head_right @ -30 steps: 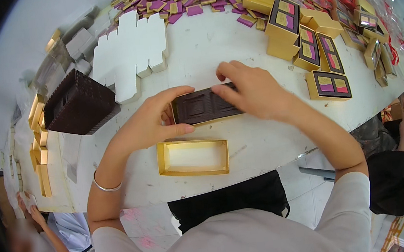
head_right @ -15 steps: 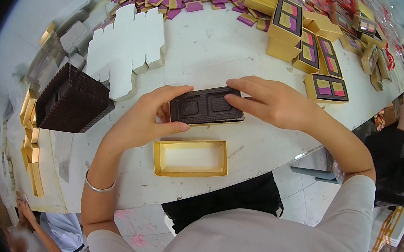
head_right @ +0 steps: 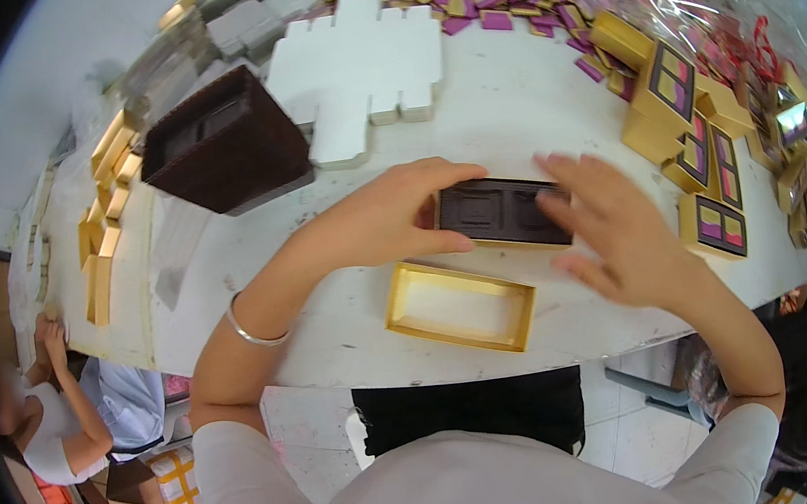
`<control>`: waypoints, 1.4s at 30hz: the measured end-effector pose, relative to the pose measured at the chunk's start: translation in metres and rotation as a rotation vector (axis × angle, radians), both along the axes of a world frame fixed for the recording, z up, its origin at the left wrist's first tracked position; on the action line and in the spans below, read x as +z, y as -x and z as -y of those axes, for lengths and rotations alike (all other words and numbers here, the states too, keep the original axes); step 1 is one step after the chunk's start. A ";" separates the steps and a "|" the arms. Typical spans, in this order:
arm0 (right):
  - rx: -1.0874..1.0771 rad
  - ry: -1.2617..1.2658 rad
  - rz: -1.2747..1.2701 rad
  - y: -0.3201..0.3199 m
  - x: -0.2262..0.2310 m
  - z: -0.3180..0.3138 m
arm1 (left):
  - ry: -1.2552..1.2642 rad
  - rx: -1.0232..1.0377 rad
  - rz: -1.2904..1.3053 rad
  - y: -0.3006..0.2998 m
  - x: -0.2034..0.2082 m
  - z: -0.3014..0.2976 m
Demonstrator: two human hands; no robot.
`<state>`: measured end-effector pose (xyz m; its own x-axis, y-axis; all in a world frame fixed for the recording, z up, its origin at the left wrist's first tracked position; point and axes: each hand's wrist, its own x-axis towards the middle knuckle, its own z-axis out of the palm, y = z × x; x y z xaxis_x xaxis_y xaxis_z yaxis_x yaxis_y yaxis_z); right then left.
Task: The person assembles cosmetic compacts by placing a black plastic tray into a gold box, then inserting two small colored inserts into the tray. The person repeats this process with multiple units, stacking the finished compacts on the table.
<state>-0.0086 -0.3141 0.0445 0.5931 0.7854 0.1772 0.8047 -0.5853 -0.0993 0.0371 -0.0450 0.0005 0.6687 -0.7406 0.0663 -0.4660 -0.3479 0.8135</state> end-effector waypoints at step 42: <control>-0.489 -0.703 -0.724 0.058 -0.007 -0.001 | -0.127 0.004 0.025 0.060 0.008 0.002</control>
<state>-0.0671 -0.3131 0.0376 0.9534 0.3007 -0.0225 0.1217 -0.4520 -0.8837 -0.0230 -0.0468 0.0081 0.6712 -0.7412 -0.0109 -0.4838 -0.4492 0.7511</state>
